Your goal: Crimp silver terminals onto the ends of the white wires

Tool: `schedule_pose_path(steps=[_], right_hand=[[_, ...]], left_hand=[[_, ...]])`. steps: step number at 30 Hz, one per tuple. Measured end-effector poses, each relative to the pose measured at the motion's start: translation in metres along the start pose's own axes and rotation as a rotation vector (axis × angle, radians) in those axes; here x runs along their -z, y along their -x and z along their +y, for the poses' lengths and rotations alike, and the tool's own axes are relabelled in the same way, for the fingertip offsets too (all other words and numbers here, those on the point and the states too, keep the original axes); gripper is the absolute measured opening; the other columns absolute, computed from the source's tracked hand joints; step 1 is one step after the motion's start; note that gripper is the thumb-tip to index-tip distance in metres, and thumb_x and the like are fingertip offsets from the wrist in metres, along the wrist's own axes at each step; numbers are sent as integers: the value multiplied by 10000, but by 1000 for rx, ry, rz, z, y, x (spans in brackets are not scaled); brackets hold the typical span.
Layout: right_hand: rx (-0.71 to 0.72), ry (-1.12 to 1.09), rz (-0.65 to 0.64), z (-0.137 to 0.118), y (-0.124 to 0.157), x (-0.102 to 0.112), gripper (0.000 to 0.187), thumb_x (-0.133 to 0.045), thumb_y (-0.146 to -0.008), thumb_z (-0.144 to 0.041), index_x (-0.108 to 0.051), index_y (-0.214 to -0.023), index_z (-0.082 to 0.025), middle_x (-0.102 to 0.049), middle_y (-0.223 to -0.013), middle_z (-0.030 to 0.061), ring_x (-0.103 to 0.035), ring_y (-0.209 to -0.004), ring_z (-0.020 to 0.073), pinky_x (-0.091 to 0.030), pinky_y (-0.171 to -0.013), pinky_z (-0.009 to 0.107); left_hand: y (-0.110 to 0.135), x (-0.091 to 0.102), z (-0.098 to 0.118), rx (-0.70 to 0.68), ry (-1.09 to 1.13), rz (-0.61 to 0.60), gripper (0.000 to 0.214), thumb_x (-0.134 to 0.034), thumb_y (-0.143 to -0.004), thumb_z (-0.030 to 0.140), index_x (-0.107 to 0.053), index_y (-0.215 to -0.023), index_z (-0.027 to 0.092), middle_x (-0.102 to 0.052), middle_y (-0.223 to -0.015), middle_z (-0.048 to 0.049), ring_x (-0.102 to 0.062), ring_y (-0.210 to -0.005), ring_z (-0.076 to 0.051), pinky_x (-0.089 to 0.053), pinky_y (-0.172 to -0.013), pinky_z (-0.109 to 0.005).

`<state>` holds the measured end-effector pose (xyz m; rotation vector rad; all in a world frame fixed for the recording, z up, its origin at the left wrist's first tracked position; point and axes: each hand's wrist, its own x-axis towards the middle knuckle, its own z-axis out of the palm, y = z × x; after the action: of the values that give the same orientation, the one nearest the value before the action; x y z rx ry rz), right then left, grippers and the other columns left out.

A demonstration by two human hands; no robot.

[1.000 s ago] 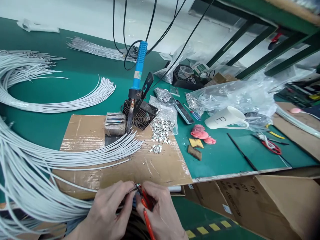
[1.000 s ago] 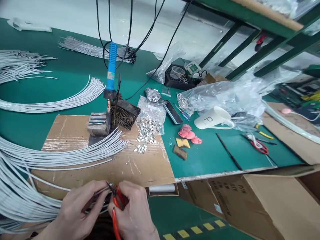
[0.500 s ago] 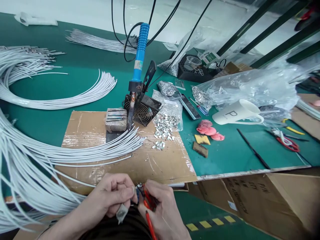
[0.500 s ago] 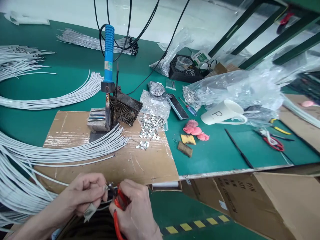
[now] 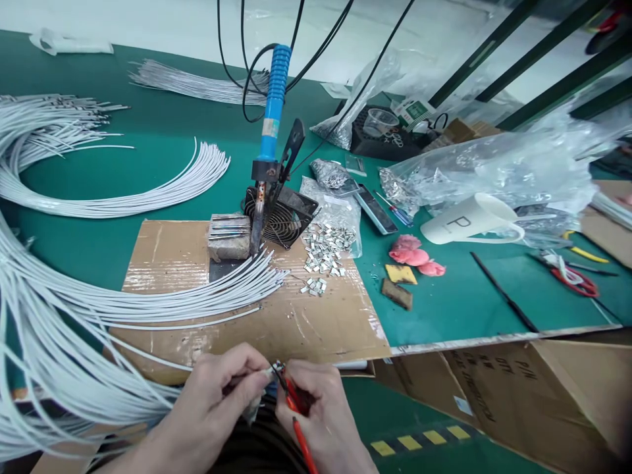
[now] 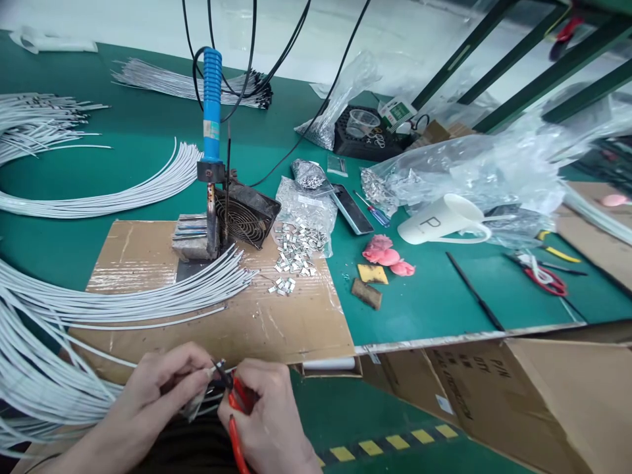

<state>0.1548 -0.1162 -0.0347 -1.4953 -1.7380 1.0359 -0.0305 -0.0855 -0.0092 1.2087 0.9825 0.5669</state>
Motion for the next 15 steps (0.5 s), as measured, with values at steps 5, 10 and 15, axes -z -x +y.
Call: schedule_pose_path(steps=[5, 10, 15], right_hand=[[4, -123, -49, 3, -1, -16, 308, -476, -744, -155, -244, -561, -244, -242, -528, -71, -245, -465, 78, -212, -443, 232], [45, 4, 63, 0, -7, -6, 346, -571, -652, -96, -260, -613, -242, -341, -573, -61, -349, -517, 98, -200, -498, 257], [102, 36, 109, 4, -4, -7, 397, -633, -720, -112, -273, -603, -230, -343, -562, -68, -348, -502, 92, -192, -496, 265]], left_hand=[[-10, 8, 2, 397, 592, -151, 343, -803, -793, 462, -631, -757, 167, -538, -548, 60, -157, -367, -16, -84, -349, -197], [-12, 13, 1, 439, 636, -112, 294, -808, -791, 398, -679, -734, 141, -519, -534, 59, -153, -369, -8, -51, -338, -179], [-11, 10, 2, 430, 628, -87, 277, -815, -798, 388, -687, -750, 147, -504, -520, 69, -167, -383, -13, -49, -350, -172]])
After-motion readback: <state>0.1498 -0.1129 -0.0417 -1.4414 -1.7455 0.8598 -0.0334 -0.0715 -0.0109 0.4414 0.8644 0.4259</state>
